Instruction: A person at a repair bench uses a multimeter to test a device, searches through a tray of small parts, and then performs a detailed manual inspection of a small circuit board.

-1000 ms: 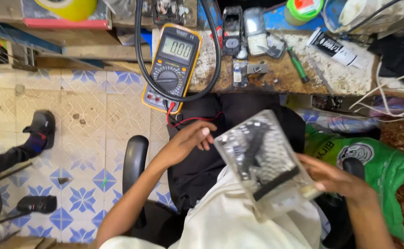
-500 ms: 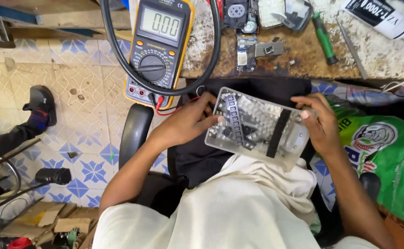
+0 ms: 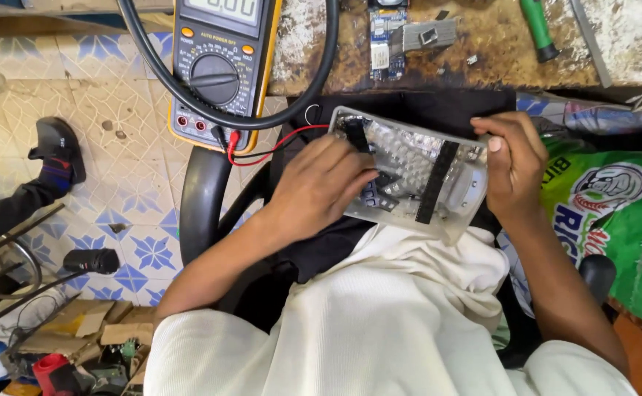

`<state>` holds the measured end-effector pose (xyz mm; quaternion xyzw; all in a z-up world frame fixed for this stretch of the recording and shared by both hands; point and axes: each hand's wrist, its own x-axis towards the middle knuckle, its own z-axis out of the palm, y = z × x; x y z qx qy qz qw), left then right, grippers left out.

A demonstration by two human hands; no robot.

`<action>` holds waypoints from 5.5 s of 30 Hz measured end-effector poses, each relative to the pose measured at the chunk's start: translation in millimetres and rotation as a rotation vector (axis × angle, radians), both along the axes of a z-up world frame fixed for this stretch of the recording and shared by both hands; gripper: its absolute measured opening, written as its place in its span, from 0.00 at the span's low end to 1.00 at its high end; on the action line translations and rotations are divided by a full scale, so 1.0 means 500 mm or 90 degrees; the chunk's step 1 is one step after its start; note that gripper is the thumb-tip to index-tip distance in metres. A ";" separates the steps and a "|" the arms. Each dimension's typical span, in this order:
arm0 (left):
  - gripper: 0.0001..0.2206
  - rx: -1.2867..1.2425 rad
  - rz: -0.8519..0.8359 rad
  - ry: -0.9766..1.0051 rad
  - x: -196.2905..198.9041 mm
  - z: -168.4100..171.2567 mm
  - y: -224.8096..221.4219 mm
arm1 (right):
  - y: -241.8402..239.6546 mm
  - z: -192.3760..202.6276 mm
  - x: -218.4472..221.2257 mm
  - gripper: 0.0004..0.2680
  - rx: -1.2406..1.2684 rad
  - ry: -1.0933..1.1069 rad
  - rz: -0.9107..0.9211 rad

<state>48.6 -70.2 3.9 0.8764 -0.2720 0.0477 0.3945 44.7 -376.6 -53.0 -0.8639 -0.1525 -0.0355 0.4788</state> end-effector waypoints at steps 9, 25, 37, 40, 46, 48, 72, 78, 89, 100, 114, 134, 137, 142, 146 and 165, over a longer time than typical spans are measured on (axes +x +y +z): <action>0.07 0.058 -0.159 -0.024 -0.007 -0.076 -0.018 | 0.018 0.026 -0.012 0.17 -0.017 0.006 0.004; 0.12 0.182 -0.144 -0.029 -0.014 -0.089 -0.025 | 0.018 0.059 -0.069 0.10 -0.260 -0.259 0.020; 0.10 0.021 -0.202 -0.044 -0.003 -0.068 -0.017 | 0.052 0.055 -0.077 0.13 -0.108 -0.221 0.049; 0.11 0.041 -0.216 -0.041 -0.009 -0.080 -0.016 | 0.077 0.045 -0.086 0.12 -0.055 -0.184 0.080; 0.14 0.045 -0.210 -0.003 -0.016 -0.074 -0.007 | 0.096 0.074 -0.088 0.13 -0.021 -0.120 0.116; 0.14 0.043 -0.199 0.009 -0.016 -0.065 -0.005 | 0.086 0.063 -0.086 0.12 -0.036 -0.113 0.128; 0.15 -0.270 -0.311 0.298 0.050 -0.006 0.062 | 0.078 -0.008 -0.097 0.06 -0.126 -0.187 0.154; 0.13 -0.285 -0.323 0.342 0.051 -0.019 0.053 | 0.086 0.005 -0.088 0.08 -0.205 -0.221 0.101; 0.07 -0.304 -0.141 0.277 0.028 -0.012 0.007 | 0.092 0.017 -0.082 0.05 -0.196 -0.220 0.169; 0.07 0.125 -0.055 -0.148 -0.007 -0.082 -0.014 | 0.067 -0.028 -0.104 0.08 -0.057 -0.198 0.109; 0.08 0.188 -0.052 -0.217 -0.005 -0.100 -0.022 | 0.115 0.054 -0.085 0.17 -0.321 -0.134 0.083; 0.10 0.115 -0.112 -0.158 -0.003 -0.086 -0.029 | 0.102 0.037 -0.068 0.17 -0.311 -0.117 0.131; 0.09 0.108 -0.119 -0.170 -0.002 -0.094 -0.028 | 0.111 0.013 -0.064 0.16 -0.371 -0.153 0.112; 0.09 0.080 -0.123 -0.159 0.000 -0.105 -0.027 | 0.123 0.019 -0.049 0.15 -0.376 -0.150 0.090; 0.08 0.062 -0.125 -0.148 0.000 -0.099 -0.025 | 0.121 0.009 -0.052 0.13 -0.365 -0.169 0.076; 0.08 0.021 -0.094 0.006 0.006 -0.076 -0.032 | 0.118 0.023 -0.057 0.02 -0.343 -0.203 0.011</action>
